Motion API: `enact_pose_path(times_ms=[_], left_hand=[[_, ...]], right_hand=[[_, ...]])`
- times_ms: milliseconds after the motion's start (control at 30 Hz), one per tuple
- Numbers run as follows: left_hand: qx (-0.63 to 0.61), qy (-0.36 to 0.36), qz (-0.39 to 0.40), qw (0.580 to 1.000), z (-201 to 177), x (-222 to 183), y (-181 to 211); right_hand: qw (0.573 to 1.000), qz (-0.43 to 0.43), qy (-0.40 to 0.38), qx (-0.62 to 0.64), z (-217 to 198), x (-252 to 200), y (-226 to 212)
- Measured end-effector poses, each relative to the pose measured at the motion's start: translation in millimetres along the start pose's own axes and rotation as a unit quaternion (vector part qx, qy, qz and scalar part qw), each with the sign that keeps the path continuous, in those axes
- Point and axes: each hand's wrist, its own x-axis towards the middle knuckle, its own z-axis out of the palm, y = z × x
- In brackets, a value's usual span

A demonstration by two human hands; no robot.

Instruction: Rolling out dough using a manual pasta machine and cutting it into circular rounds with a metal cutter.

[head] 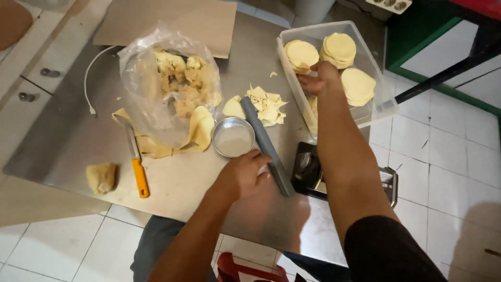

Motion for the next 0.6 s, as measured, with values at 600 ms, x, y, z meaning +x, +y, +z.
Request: enact_pose_path(times_ms=[600], left_hand=[[-0.052,0.036,-0.001,0.998,13.3,-2.5,-3.2]], right_hand=[[0.943,-0.082,0.300,-0.118,-109.0,-75.9,-71.0]])
